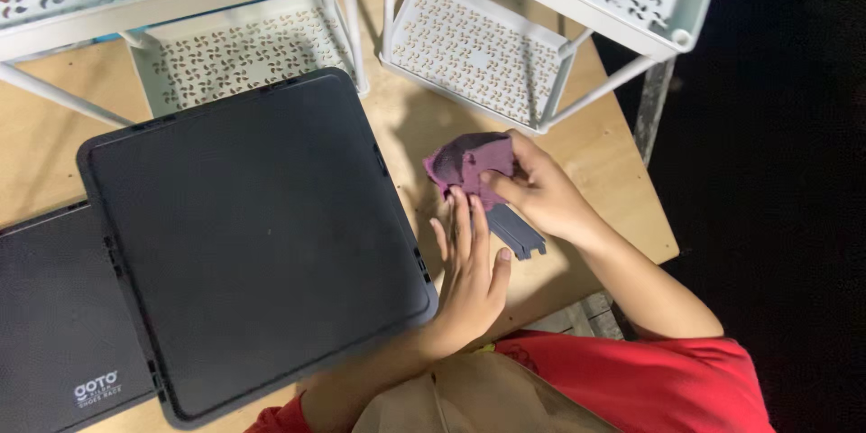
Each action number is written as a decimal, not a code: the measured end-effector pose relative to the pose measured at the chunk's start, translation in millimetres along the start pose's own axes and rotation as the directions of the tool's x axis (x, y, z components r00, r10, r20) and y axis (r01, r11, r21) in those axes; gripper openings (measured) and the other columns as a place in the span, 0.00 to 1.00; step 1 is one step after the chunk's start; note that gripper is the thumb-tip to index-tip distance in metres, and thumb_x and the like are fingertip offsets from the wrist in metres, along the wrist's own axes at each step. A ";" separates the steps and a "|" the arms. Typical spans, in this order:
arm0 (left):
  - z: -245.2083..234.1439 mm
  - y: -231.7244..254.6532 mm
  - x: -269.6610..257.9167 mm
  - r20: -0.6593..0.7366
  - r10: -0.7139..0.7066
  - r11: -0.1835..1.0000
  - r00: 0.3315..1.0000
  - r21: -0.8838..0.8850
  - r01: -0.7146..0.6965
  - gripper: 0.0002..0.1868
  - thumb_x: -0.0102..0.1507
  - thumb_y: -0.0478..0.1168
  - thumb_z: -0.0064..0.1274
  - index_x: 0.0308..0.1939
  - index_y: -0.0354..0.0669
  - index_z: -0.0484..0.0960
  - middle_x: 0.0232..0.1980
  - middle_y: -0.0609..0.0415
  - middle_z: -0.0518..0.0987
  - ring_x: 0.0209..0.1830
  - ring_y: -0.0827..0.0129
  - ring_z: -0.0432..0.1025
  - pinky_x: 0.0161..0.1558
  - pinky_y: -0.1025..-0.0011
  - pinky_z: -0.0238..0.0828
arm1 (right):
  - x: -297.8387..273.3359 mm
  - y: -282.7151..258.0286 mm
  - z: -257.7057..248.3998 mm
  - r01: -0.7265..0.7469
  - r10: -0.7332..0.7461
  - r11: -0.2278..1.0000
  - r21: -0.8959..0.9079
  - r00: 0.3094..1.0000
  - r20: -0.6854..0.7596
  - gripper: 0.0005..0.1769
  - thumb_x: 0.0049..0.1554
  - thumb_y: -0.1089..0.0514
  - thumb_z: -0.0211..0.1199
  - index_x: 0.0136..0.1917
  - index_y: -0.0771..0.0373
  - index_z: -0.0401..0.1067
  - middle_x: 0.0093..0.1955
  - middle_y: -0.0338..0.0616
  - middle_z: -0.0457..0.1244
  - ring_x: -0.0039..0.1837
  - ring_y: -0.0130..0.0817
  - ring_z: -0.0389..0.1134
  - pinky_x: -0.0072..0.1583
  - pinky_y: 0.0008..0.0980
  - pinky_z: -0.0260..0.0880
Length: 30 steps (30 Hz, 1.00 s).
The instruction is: The person wipes a black shoe rack unit with a cloth, then attaches black plastic feet to its underside. They stack another unit on top, wipe the top surface, and handle a white perforated tray, placing it on the table.
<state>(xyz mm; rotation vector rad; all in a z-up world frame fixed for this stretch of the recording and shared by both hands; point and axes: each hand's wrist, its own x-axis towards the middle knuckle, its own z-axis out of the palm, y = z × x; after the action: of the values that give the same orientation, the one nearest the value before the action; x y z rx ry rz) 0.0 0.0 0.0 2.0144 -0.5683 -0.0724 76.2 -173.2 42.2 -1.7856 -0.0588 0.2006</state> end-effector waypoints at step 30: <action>-307.7 -21.6 -107.1 -0.577 -0.068 0.971 0.814 0.150 0.187 0.29 0.76 0.35 0.39 0.80 0.31 0.53 0.80 0.32 0.59 0.81 0.41 0.55 0.77 0.56 0.50 | -32.0 -136.5 214.7 0.694 -0.232 0.293 -0.658 0.719 0.656 0.41 0.51 0.71 0.55 0.78 0.64 0.56 0.81 0.58 0.46 0.82 0.54 0.41 0.76 0.59 0.44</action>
<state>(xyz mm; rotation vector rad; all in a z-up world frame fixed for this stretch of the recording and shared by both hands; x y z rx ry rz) 0.4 305.5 115.1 2.1278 -0.0508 0.5165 18.1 59.4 133.2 -2.6351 -1.2933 0.1258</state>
